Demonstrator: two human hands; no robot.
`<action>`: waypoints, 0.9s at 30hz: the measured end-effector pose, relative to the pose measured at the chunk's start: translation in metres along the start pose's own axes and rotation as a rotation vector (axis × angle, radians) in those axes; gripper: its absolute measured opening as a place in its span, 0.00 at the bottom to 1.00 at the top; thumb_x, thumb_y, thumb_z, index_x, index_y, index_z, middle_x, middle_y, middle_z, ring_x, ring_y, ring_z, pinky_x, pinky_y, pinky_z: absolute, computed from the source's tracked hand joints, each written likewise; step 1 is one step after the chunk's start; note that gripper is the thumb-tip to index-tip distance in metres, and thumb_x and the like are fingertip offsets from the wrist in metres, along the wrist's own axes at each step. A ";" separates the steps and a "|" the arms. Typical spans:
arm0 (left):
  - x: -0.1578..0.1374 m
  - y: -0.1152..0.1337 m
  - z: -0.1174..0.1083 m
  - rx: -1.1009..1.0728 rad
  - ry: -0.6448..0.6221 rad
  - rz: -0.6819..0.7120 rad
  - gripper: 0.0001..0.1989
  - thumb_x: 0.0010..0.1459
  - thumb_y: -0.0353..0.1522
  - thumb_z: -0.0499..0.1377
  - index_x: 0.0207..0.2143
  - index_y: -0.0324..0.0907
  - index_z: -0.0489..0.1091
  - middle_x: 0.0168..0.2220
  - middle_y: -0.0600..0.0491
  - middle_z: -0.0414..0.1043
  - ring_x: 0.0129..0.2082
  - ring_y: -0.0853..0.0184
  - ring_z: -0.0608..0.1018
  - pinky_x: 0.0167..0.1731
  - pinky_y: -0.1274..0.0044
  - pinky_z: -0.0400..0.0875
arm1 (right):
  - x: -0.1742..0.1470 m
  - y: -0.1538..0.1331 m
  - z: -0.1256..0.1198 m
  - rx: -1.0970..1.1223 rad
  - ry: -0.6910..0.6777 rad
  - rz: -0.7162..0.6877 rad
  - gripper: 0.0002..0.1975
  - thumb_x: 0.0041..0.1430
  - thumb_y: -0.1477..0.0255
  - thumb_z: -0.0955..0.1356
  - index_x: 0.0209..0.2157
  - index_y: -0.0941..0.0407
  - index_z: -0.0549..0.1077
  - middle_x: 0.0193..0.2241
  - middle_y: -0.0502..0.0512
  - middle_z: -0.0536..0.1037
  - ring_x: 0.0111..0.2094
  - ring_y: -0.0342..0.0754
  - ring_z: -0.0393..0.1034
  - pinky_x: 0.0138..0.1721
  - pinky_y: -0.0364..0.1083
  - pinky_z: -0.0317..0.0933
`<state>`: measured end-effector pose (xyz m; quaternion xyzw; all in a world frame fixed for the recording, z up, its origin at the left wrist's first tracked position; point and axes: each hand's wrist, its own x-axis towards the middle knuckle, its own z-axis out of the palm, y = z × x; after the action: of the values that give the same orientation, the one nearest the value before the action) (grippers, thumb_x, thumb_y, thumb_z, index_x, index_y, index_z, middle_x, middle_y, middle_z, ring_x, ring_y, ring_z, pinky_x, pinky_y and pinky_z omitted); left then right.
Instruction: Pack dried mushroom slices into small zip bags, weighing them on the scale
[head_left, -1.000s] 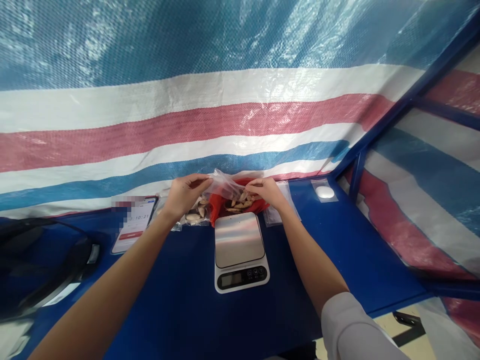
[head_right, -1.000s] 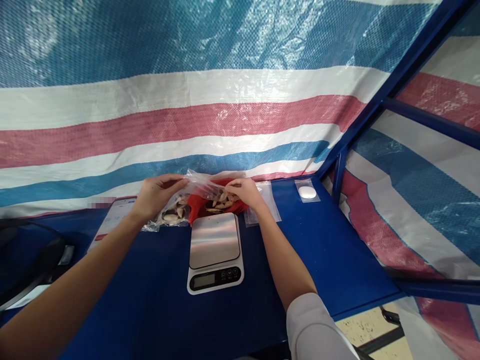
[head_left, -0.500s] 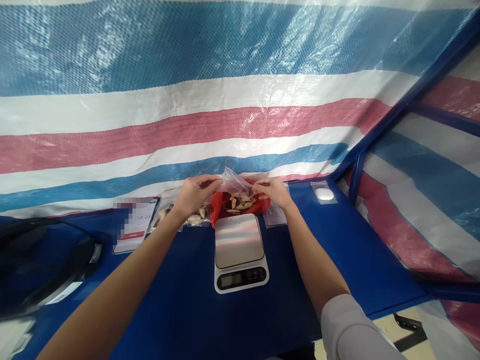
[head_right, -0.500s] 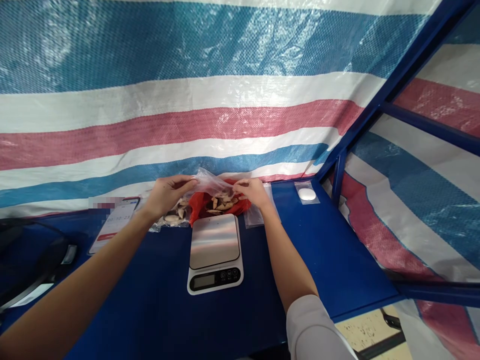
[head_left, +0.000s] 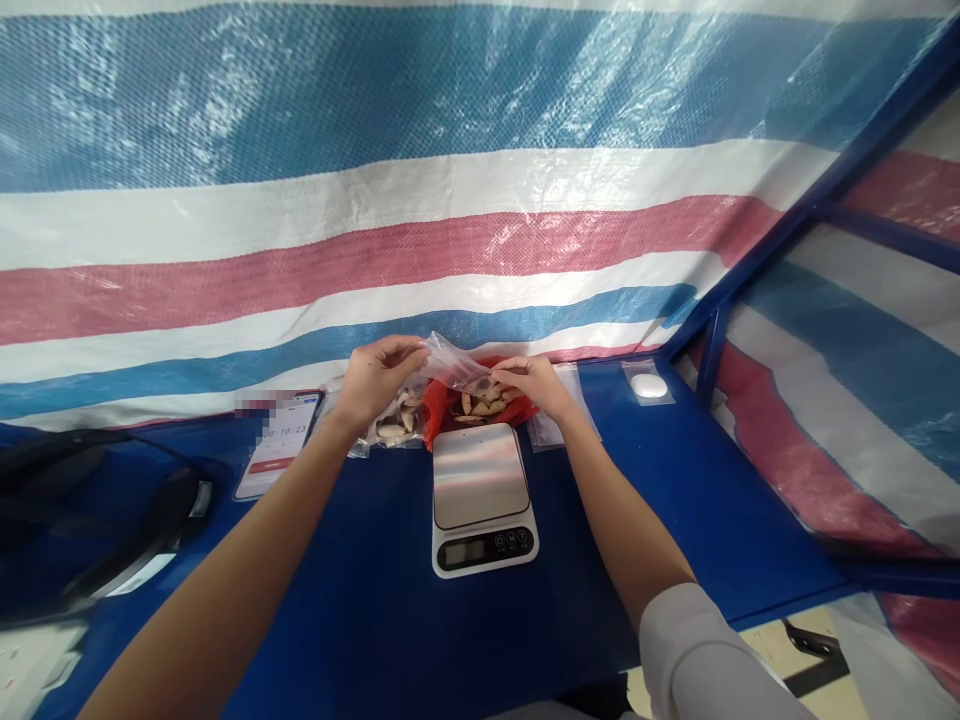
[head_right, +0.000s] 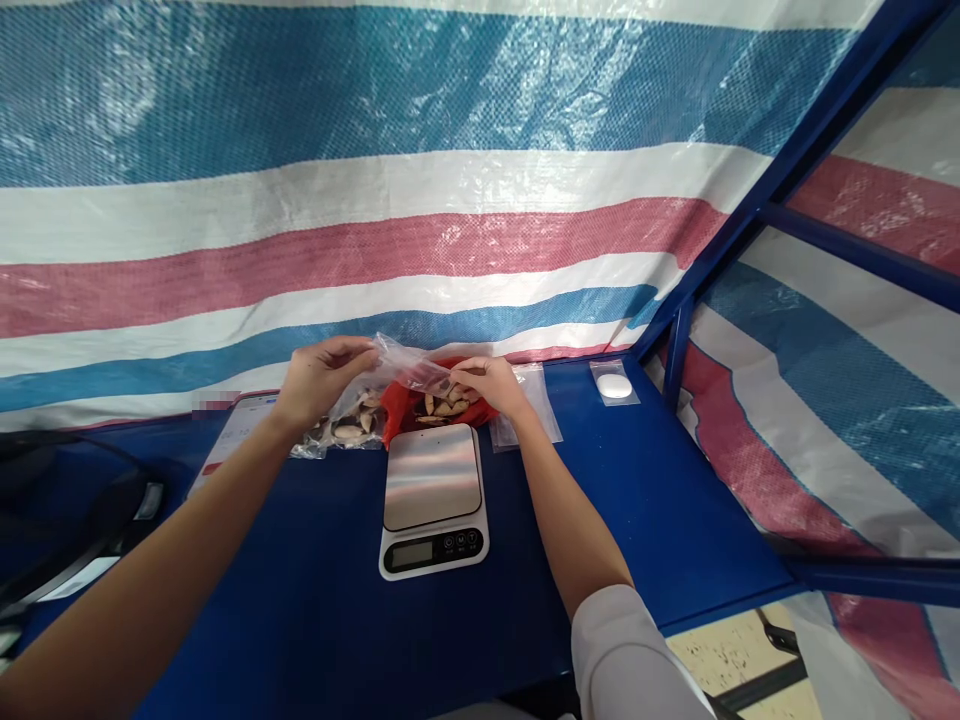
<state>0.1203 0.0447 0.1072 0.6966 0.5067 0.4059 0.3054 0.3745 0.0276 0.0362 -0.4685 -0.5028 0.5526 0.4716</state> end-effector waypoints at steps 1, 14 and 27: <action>0.000 0.000 -0.001 -0.011 -0.015 0.001 0.24 0.50 0.51 0.67 0.42 0.43 0.79 0.40 0.49 0.83 0.41 0.58 0.82 0.46 0.70 0.76 | 0.000 -0.001 0.001 0.010 0.007 -0.010 0.14 0.49 0.60 0.76 0.33 0.56 0.82 0.27 0.53 0.81 0.29 0.46 0.76 0.33 0.45 0.73; -0.029 0.010 0.010 -0.294 0.136 -0.062 0.16 0.48 0.43 0.70 0.32 0.40 0.77 0.28 0.54 0.78 0.29 0.66 0.79 0.31 0.77 0.73 | -0.021 -0.014 0.012 0.185 0.216 -0.145 0.25 0.40 0.55 0.79 0.38 0.55 0.82 0.36 0.54 0.84 0.38 0.50 0.79 0.39 0.48 0.76; -0.086 0.002 0.066 -0.951 0.159 -0.256 0.22 0.34 0.38 0.79 0.30 0.41 0.75 0.30 0.54 0.81 0.30 0.68 0.82 0.39 0.76 0.79 | -0.066 0.014 0.019 0.186 0.318 -0.211 0.22 0.40 0.55 0.80 0.35 0.55 0.82 0.31 0.54 0.85 0.35 0.53 0.81 0.40 0.52 0.76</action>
<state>0.1654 -0.0391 0.0551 0.3795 0.3685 0.6030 0.5971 0.3628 -0.0411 0.0257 -0.4488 -0.4151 0.4633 0.6416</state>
